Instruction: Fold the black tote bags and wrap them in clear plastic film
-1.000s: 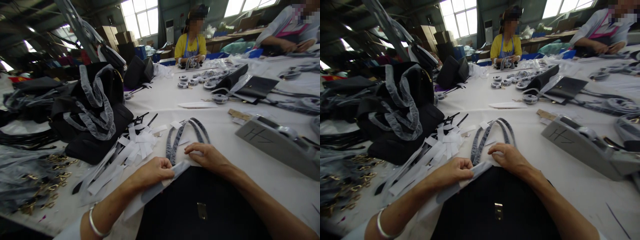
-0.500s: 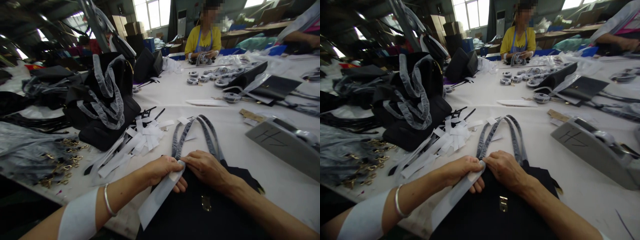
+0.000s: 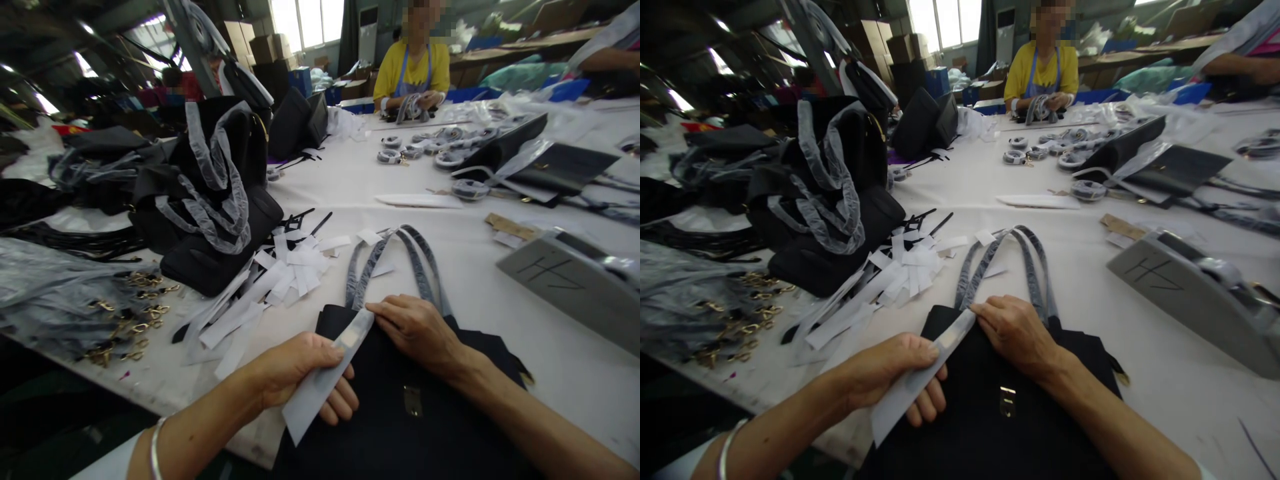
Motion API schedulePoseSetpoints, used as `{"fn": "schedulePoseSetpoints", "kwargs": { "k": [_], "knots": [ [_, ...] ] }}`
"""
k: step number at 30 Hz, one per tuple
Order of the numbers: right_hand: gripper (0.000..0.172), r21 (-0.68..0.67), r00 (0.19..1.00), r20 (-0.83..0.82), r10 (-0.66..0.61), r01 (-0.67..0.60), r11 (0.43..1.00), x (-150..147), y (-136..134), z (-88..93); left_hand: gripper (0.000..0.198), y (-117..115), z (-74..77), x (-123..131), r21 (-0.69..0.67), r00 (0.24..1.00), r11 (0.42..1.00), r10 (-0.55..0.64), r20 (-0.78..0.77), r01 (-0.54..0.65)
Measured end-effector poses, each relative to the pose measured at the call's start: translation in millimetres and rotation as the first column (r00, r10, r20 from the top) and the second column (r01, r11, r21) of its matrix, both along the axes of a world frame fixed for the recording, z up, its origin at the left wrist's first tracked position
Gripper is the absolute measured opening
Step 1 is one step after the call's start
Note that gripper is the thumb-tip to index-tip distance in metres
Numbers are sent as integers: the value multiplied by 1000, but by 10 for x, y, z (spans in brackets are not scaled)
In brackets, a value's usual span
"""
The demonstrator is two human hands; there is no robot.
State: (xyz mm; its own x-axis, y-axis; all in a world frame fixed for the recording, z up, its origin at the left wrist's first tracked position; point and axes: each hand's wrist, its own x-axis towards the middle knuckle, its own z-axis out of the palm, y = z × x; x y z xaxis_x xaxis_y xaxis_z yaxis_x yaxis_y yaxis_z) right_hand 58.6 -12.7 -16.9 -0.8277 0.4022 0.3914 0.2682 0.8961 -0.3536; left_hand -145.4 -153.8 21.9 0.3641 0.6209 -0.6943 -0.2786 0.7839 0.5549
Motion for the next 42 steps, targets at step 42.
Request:
{"fn": "schedulePoseSetpoints", "kwargs": {
  "k": [42],
  "knots": [
    [24,167,966,-50,253,-242,956,-125,-123,198,47,76,-3,191,-59,985,987,156,77,-152]
  ]
}}
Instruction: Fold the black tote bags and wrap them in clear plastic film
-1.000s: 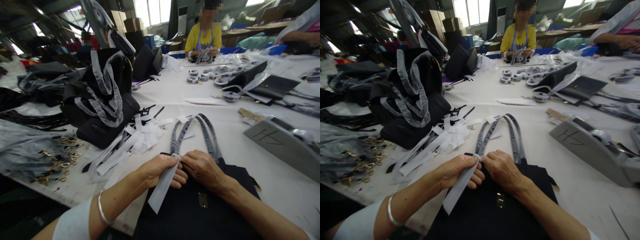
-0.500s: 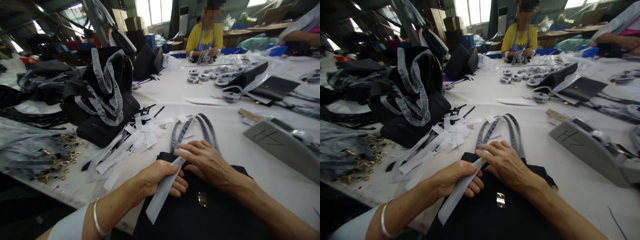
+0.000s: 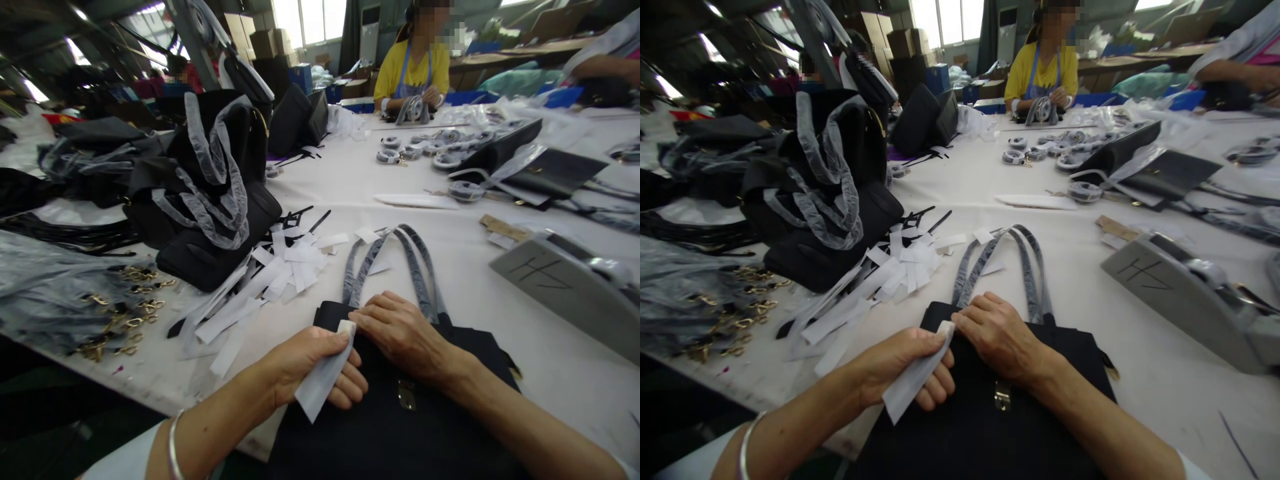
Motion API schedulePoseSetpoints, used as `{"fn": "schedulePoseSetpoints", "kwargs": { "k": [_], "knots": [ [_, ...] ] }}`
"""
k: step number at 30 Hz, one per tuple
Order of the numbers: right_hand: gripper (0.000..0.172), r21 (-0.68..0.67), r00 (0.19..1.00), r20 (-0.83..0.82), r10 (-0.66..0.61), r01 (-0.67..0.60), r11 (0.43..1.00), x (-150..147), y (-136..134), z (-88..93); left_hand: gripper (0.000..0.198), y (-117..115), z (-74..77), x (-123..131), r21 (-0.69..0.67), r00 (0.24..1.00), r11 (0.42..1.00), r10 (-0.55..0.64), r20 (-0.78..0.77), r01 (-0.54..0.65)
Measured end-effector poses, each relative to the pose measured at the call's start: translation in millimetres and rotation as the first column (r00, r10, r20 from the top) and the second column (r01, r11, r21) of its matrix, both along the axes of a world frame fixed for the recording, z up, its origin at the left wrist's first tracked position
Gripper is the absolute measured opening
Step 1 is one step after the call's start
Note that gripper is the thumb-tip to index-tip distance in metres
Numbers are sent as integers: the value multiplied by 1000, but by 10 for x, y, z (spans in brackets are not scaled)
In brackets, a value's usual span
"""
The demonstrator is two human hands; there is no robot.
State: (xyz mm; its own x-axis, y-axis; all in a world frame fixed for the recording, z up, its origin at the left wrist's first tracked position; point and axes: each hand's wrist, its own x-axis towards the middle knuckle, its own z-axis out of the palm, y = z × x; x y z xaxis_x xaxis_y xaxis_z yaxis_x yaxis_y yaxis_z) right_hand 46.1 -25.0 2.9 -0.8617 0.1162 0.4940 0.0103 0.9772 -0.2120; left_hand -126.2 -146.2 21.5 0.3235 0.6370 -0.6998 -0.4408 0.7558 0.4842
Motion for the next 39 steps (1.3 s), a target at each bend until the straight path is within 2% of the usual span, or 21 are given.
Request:
{"fn": "schedulePoseSetpoints", "kwargs": {
  "k": [4,6,10,13,16,20,24,28,36,39],
  "knots": [
    [29,-30,1000,25,-3,4,1000,-11,-25,6,44,123,-7,58,39,987,999,22,162,-28],
    [28,-21,999,42,5,-5,1000,16,26,-28,46,117,-27,70,62,994,998,15,109,-22],
    [24,11,999,35,-14,14,1000,134,227,-111,51,35,-47,82,78,995,997,29,-97,-22],
    [22,-8,997,51,-66,66,998,202,304,-100,51,13,-31,97,72,992,997,35,-123,-27],
    [22,-34,997,55,-59,61,998,171,222,-24,50,46,-24,123,80,992,996,46,-121,-36],
    [22,-65,997,12,79,-79,995,54,71,19,49,58,-19,126,58,996,997,50,-70,-46],
    [21,-25,998,-37,44,-45,999,37,77,-34,52,-79,19,30,-13,998,1000,-23,-56,22],
    [19,8,993,-103,50,-50,999,44,84,-66,44,-189,38,-27,-45,998,998,-45,-54,42],
    [25,-26,987,-144,67,-71,997,-3,-39,-28,48,23,-37,115,45,999,998,51,3,-51],
    [20,-27,993,-109,52,-56,998,38,31,-75,48,35,-76,133,78,996,995,72,-53,-68]
  ]
}}
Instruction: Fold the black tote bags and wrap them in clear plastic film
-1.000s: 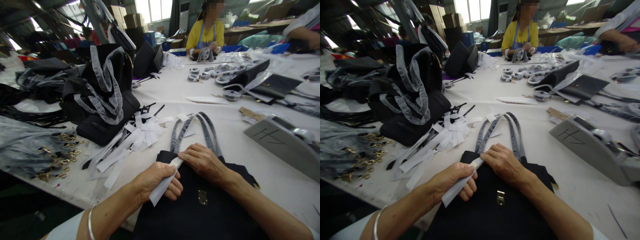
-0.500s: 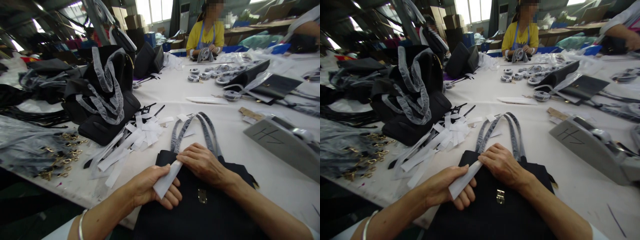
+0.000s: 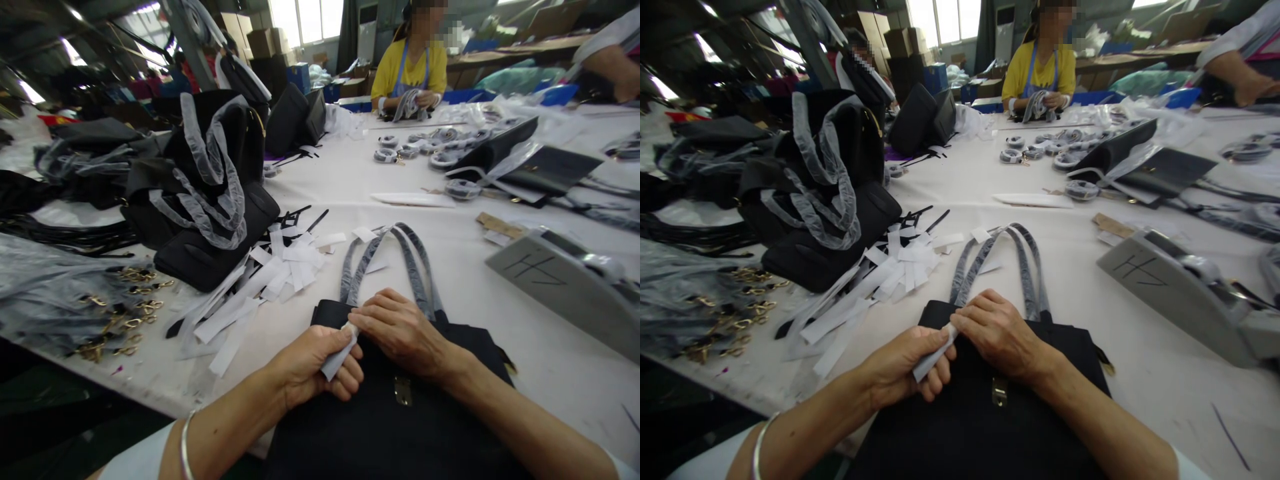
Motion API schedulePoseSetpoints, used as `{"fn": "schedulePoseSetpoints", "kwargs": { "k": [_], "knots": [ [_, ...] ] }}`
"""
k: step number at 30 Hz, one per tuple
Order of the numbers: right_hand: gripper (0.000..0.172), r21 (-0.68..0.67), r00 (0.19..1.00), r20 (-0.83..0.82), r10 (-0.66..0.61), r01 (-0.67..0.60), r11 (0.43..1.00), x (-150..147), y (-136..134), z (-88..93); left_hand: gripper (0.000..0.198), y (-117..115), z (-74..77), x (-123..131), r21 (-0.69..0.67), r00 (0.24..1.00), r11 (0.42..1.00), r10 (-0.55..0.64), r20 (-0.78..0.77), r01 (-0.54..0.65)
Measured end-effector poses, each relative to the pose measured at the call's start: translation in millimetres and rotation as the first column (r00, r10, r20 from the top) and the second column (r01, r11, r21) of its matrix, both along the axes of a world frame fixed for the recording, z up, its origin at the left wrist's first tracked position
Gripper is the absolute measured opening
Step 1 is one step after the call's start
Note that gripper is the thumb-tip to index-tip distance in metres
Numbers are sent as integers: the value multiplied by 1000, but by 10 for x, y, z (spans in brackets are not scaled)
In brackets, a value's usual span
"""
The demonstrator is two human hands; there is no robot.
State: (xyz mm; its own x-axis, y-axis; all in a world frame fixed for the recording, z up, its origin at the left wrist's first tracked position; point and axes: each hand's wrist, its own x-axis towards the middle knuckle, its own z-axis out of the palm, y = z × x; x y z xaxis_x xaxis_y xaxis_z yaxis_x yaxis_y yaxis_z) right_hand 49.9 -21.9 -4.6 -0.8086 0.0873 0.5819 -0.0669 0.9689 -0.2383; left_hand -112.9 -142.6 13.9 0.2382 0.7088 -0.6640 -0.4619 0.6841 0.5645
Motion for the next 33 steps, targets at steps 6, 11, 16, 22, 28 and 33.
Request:
{"fn": "schedulePoseSetpoints", "kwargs": {
  "k": [6,11,16,22,28,33],
  "knots": [
    [18,25,995,57,-80,79,997,185,287,-129,42,-83,9,0,-33,998,999,14,-66,-16],
    [21,16,994,78,-77,76,997,137,175,-9,41,-101,59,21,-36,998,999,6,-64,-8],
    [20,-38,998,36,42,-41,998,10,-22,10,47,-75,78,34,-55,1000,998,-7,24,9],
    [29,-57,997,25,72,-70,996,13,-53,11,45,85,43,59,-54,992,998,-33,123,40],
    [21,-60,999,27,31,-29,998,63,-22,-3,66,-9,69,-36,-72,992,995,-65,104,73],
    [17,-72,999,1,-33,33,997,70,9,-2,54,-415,108,-207,-62,994,992,-108,22,109]
  ]
}}
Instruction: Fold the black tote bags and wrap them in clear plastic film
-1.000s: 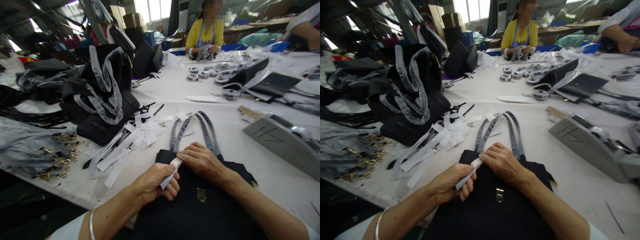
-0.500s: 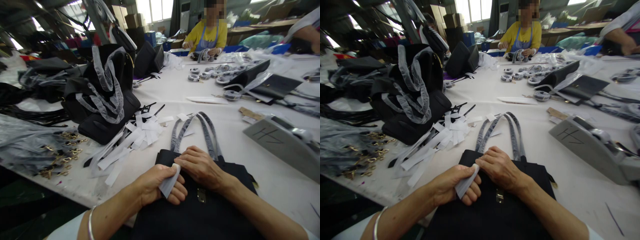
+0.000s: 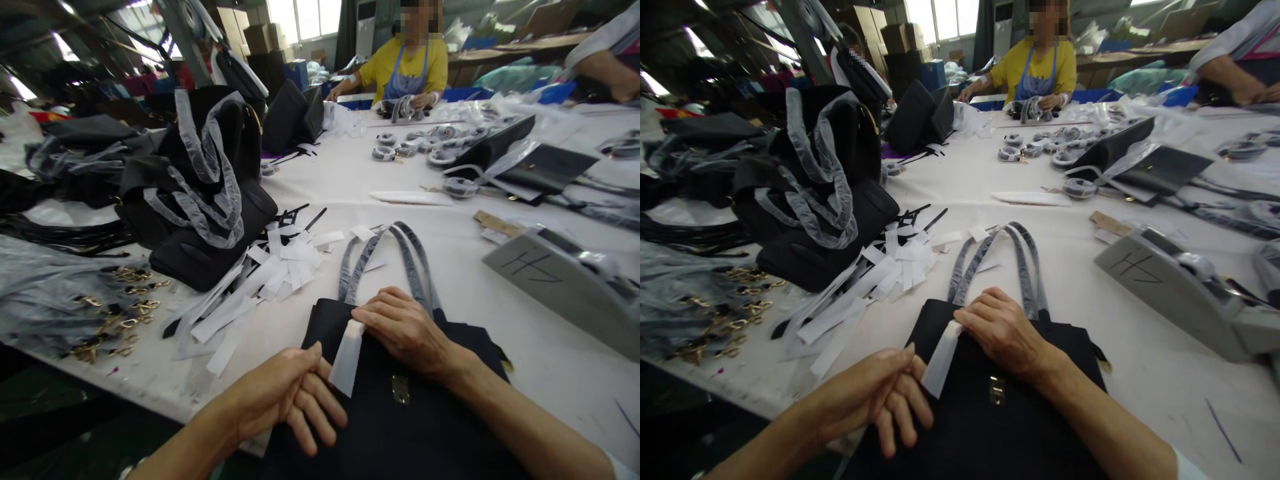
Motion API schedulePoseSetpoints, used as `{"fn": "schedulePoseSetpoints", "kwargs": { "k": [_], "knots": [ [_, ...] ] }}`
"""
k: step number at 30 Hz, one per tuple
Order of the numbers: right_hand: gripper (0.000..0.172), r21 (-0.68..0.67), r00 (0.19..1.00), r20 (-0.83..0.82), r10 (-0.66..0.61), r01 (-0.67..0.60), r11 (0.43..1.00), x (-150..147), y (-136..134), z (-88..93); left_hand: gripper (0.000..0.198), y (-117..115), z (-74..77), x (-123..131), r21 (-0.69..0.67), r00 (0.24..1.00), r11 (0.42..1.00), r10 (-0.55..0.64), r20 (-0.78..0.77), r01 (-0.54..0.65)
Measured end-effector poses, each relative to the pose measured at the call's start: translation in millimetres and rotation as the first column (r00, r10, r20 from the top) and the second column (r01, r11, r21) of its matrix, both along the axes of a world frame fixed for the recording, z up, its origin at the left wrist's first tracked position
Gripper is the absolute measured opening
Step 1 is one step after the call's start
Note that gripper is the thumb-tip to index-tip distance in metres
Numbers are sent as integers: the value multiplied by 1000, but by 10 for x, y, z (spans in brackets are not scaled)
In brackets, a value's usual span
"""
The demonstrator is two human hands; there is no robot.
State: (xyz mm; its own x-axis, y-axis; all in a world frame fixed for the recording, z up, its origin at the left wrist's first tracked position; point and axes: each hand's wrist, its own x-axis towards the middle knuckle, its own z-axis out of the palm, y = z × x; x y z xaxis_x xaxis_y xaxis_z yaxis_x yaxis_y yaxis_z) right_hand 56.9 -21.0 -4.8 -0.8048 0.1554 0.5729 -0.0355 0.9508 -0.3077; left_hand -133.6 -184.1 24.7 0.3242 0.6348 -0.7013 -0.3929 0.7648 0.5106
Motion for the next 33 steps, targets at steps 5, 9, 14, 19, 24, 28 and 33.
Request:
{"fn": "schedulePoseSetpoints", "kwargs": {
  "k": [5,9,14,19,24,28,33],
  "knots": [
    [18,20,1000,5,8,-8,1000,-41,-25,37,40,-136,-1,87,-3,999,1000,15,44,-15],
    [16,38,1000,11,15,-15,999,-45,-53,26,44,-21,3,161,0,987,988,156,41,-156],
    [17,31,997,13,70,-70,997,-64,-116,-16,44,123,-17,190,11,983,983,183,-6,-183],
    [18,39,997,50,63,-65,997,-42,-56,-28,44,149,-4,259,67,980,978,201,-12,-200],
    [21,88,978,174,-114,100,991,150,242,-39,51,27,110,338,26,969,969,246,16,-246],
    [17,-50,913,358,-194,226,973,288,376,-56,61,-41,112,381,-8,967,971,240,83,-240],
    [12,-195,884,400,-243,342,919,286,379,-71,45,138,225,436,68,939,941,324,113,-332]
  ]
}}
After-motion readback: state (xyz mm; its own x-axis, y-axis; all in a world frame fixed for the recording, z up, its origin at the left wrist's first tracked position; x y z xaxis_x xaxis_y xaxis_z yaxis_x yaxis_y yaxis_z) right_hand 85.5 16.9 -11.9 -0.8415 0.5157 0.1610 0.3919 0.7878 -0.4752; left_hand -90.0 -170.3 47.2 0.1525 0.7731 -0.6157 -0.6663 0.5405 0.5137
